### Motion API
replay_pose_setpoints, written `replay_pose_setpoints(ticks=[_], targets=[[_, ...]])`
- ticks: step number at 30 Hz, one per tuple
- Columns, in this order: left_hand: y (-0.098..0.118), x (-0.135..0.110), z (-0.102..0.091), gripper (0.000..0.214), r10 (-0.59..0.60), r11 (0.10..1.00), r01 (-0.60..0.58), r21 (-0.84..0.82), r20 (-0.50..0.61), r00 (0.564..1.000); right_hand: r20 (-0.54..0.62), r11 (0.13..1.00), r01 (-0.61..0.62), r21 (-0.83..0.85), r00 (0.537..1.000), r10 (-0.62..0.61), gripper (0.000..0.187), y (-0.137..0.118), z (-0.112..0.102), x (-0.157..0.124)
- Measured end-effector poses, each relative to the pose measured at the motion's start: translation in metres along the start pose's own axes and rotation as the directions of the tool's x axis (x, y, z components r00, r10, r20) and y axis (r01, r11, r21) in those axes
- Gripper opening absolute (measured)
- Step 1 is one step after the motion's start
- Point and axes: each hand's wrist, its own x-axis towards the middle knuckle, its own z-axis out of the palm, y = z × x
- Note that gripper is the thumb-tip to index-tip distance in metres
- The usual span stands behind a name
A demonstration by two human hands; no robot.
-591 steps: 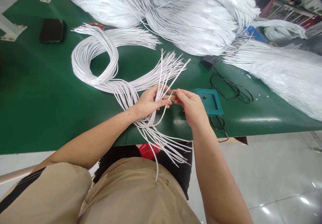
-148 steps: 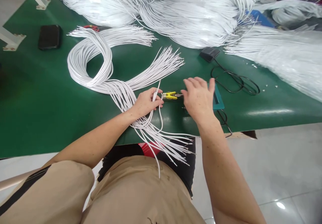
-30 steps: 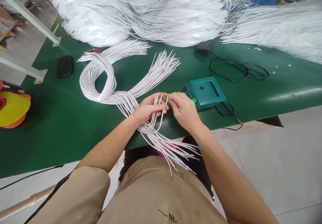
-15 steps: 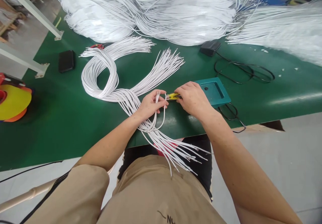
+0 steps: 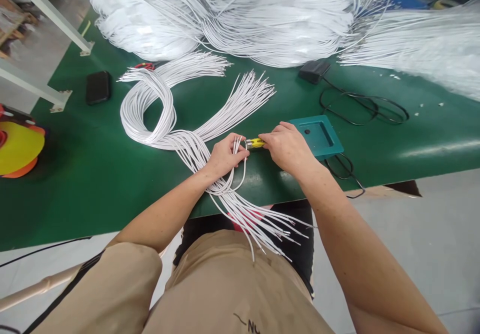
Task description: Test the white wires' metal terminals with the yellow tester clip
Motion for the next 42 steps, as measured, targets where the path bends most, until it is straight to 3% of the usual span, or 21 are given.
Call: replay_pose_setpoints(ticks=[3, 7, 9, 14, 17, 19, 20, 22, 25, 28, 30, 32, 34, 38, 42], targets=[[0.0, 0.0, -0.001, 0.041, -0.004, 1.0, 0.005, -0.019, 0.014, 1.0, -0.125, 0.996, -0.074, 0.048, 0.989, 0.08, 0.036, 0.001, 0.0, -0.007], [0.003, 0.0, -0.003, 0.042, -0.016, 0.999, 0.019, -0.05, 0.053, 0.998, -0.276, 0.925, -0.378, 0.046, 0.885, 0.375, 0.045, 0.008, 0.007, -0.018], [0.005, -0.001, -0.006, 0.042, -0.024, 0.998, 0.028, -0.061, 0.064, 0.998, -0.276, 0.901, -0.431, 0.046, 0.862, 0.426, 0.047, 0.011, 0.012, -0.021], [0.011, -0.003, -0.014, 0.047, -0.024, 0.993, 0.033, -0.11, 0.078, 0.997, -0.286, 0.916, -0.384, 0.116, 0.87, 0.401, 0.043, 0.005, 0.008, -0.021], [0.015, -0.004, -0.018, 0.05, 0.005, 0.983, 0.012, -0.183, 0.094, 0.996, -0.279, 0.947, -0.198, 0.254, 0.922, 0.268, 0.034, -0.018, -0.007, -0.023], [0.017, -0.005, -0.019, 0.042, 0.015, 0.97, 0.013, -0.244, 0.112, 0.994, -0.227, 0.95, 0.033, 0.311, 0.973, 0.04, 0.028, -0.041, -0.015, -0.027], [0.018, -0.005, -0.019, 0.037, 0.014, 0.964, 0.019, -0.264, 0.121, 0.993, -0.199, 0.945, 0.127, 0.302, 0.978, -0.068, 0.026, -0.053, -0.017, -0.029], [0.018, -0.005, -0.02, 0.034, 0.012, 0.962, 0.027, -0.271, 0.14, 0.99, -0.127, 0.95, 0.208, 0.231, 0.975, -0.183, 0.024, -0.074, -0.017, -0.034], [0.02, -0.005, -0.024, 0.039, 0.027, 0.973, 0.013, -0.229, 0.173, 0.985, 0.029, 0.975, 0.137, 0.177, 0.989, -0.145, 0.022, -0.096, -0.011, -0.041], [0.021, -0.005, -0.03, 0.044, 0.039, 0.982, 0.004, -0.189, 0.224, 0.974, 0.239, 0.955, -0.028, 0.296, 0.97, -0.045, 0.022, -0.098, -0.011, -0.043], [0.021, -0.005, -0.033, 0.048, 0.029, 0.983, 0.024, -0.184, 0.282, 0.959, 0.297, 0.903, -0.169, 0.394, 0.954, 0.049, 0.026, -0.09, -0.017, -0.04], [0.021, -0.005, -0.034, 0.054, 0.018, 0.975, 0.056, -0.215, 0.326, 0.945, 0.233, 0.815, -0.291, 0.501, 0.952, 0.197, 0.029, -0.078, -0.022, -0.034], [0.02, -0.005, -0.034, 0.059, 0.009, 0.963, 0.082, -0.257, 0.336, 0.942, 0.158, 0.673, -0.359, 0.646, 0.926, 0.343, 0.025, -0.066, -0.024, -0.028], [0.02, -0.006, -0.032, 0.061, -0.004, 0.951, 0.112, -0.289, 0.352, 0.936, 0.185, 0.33, -0.357, 0.874, 0.871, 0.454, 0.018, -0.056, -0.016, -0.02], [0.024, -0.009, -0.028, 0.062, 0.009, 0.949, 0.108, -0.297, 0.367, 0.93, 0.228, 0.104, -0.319, 0.942, 0.836, 0.499, 0.024, -0.056, -0.005, -0.018]])
